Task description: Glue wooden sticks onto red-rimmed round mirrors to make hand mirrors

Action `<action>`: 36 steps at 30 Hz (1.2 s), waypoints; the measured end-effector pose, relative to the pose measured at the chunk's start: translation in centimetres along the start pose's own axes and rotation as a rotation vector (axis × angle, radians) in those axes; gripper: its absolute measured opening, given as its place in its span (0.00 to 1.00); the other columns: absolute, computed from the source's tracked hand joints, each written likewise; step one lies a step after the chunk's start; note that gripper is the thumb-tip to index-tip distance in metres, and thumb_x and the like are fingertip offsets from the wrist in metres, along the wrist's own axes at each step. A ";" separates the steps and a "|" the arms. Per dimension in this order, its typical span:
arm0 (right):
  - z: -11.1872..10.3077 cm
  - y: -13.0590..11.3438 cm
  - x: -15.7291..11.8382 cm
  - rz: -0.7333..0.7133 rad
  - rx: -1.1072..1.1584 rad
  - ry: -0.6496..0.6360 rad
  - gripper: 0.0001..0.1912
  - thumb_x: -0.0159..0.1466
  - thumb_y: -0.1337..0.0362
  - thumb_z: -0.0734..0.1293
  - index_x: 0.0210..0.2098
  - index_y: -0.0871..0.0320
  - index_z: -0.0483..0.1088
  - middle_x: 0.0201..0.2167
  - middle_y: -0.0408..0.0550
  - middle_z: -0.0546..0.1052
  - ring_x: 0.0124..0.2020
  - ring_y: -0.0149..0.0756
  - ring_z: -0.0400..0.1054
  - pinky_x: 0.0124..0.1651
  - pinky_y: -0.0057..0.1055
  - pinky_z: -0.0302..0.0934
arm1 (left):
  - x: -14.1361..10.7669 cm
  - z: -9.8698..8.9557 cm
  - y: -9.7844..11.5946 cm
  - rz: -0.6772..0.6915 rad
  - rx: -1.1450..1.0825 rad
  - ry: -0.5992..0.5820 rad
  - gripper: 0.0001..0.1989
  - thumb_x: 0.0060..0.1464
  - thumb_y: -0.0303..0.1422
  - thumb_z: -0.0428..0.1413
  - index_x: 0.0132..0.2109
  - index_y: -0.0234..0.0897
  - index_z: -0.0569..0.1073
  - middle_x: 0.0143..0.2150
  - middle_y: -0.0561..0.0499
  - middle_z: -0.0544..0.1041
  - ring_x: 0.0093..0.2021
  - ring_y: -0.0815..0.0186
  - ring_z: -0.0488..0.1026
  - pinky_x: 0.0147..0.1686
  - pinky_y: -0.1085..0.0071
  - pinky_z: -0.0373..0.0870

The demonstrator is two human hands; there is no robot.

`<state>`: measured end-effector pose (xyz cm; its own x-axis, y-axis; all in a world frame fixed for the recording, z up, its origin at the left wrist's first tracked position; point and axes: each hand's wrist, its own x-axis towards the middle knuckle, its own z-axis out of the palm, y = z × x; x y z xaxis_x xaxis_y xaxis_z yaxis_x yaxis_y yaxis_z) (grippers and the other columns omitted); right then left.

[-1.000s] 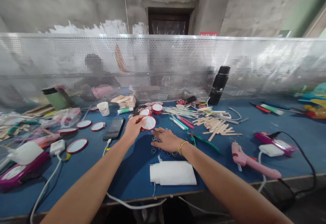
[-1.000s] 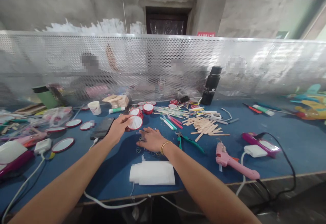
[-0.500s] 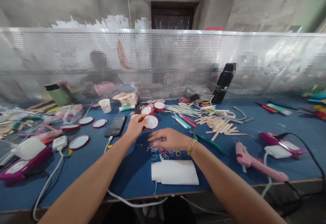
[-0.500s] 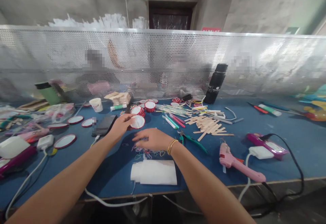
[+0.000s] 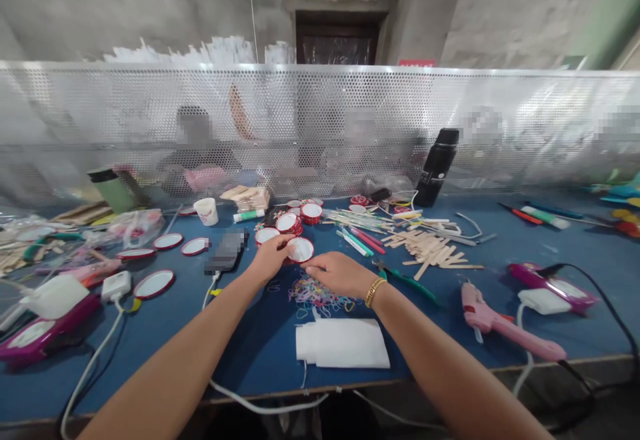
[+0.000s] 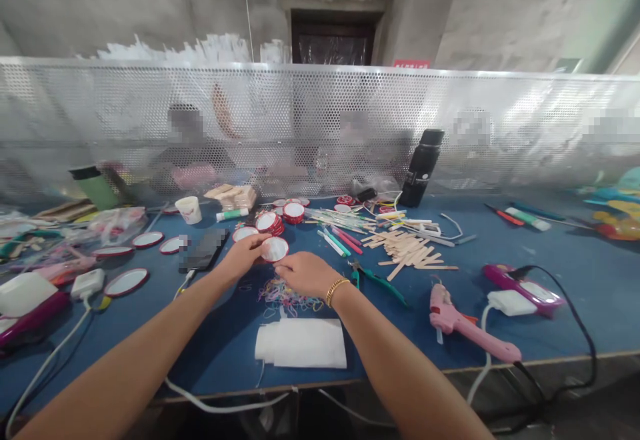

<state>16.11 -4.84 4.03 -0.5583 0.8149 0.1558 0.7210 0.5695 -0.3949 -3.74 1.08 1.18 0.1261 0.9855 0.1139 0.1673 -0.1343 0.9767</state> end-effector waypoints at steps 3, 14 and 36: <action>-0.4 0.1 -0.1 0.082 -0.108 0.103 0.19 0.69 0.57 0.57 0.35 0.57 0.78 0.34 0.48 0.80 0.36 0.35 0.71 0.37 0.28 0.53 | 0.5 -0.2 -0.7 0.009 0.067 0.020 0.22 0.47 0.36 0.62 0.50 0.34 0.76 0.47 0.43 0.79 0.42 0.59 0.75 0.35 0.67 0.75; -0.2 0.4 0.3 0.142 -0.206 0.123 0.16 0.68 0.59 0.59 0.45 0.52 0.78 0.42 0.47 0.81 0.45 0.39 0.73 0.44 0.30 0.60 | 0.0 -0.7 -0.1 0.318 0.670 -0.049 0.19 0.54 0.28 0.53 0.53 0.39 0.76 0.55 0.45 0.77 0.55 0.56 0.72 0.59 0.59 0.62; 1.7 2.8 1.4 0.150 -0.331 0.055 0.25 0.65 0.71 0.58 0.57 0.46 0.70 0.41 0.53 0.74 0.44 0.40 0.69 0.47 0.32 0.59 | -1.9 0.2 2.0 0.330 0.911 -0.116 0.10 0.51 0.34 0.59 0.41 0.40 0.80 0.40 0.45 0.80 0.40 0.58 0.75 0.41 0.67 0.66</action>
<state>16.65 -2.29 1.55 -0.4196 0.8916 0.1702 0.8921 0.4397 -0.1042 -3.45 -1.03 2.84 0.3896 0.8741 0.2901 0.7921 -0.4787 0.3786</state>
